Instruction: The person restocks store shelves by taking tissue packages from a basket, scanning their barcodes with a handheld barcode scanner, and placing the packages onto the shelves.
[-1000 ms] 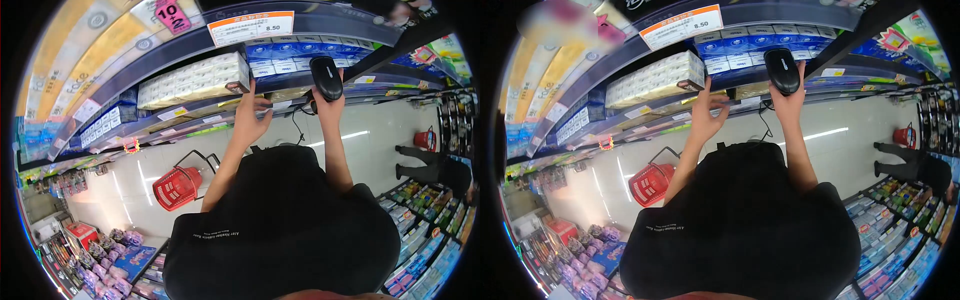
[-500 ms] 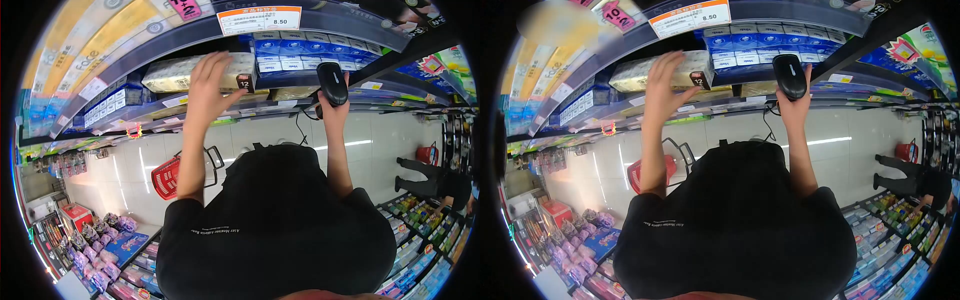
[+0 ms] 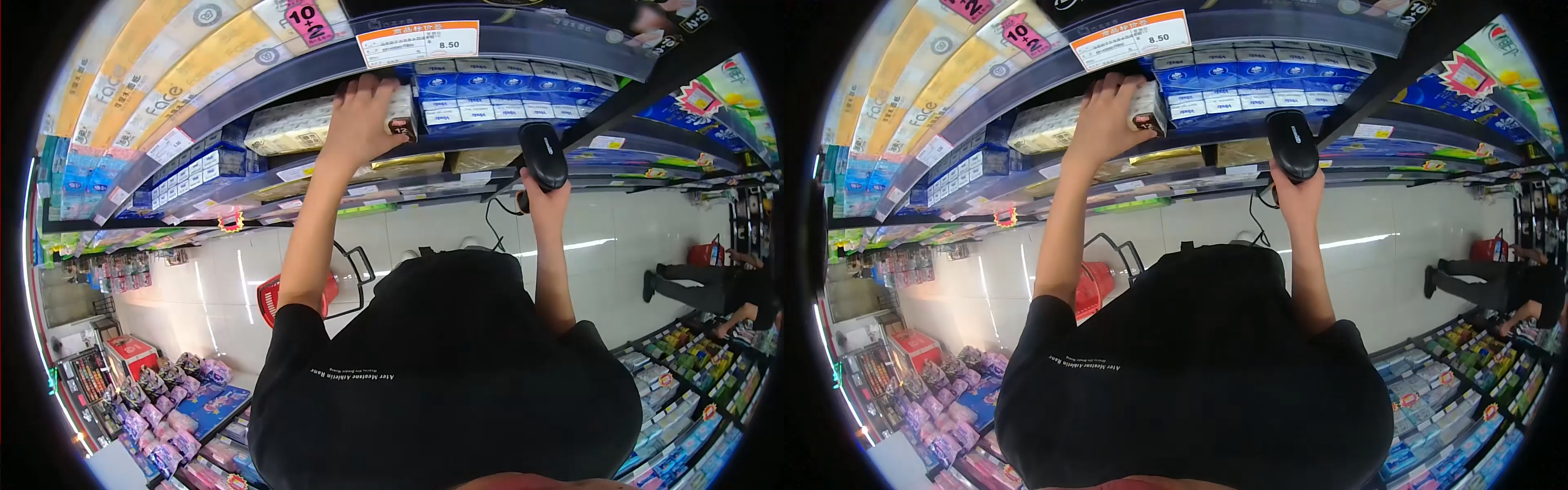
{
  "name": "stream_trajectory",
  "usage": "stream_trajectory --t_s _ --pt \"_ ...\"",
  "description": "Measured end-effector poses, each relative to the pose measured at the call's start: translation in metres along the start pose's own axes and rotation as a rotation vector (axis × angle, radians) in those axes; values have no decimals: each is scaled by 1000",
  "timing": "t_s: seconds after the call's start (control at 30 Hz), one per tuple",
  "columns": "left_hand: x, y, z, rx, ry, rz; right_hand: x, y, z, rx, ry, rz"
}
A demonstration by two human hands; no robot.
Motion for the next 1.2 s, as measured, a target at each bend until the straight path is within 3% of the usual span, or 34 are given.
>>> stream_trajectory --t_s 0.07,0.17,0.3,0.57,0.77,0.93,1.0,1.1,1.2 --pt "-6 8 -10 74 116 97 5 1 3 -28 -20 -19" --pt "-7 21 -21 235 130 88 4 2 6 -34 -17 -40" --pt "-4 33 -26 273 99 123 1 3 8 -13 26 -71" --pt "-9 29 -20 -182 31 -29 3 0 6 -4 -19 -29" --pt "1 18 -11 -132 101 182 6 -3 5 -12 -22 -7" --pt "-6 16 -8 -216 106 135 3 3 -2 7 -55 14" --pt "-9 18 -11 -234 70 106 18 8 -6 -19 -166 -23" --pt "-7 26 -12 -222 25 114 14 14 -8 1 -6 -66" --pt "-12 24 -5 -323 62 79 14 20 -11 14 -99 -34"
Point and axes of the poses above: each hand's wrist, its own z-axis away from the middle knuckle, its own y-axis out of the palm, x = y × z, the point moved 9 cm from there along -z, towards the middle knuckle, and after that the axes turned 2 degrees about x, right-handed, at the moved point
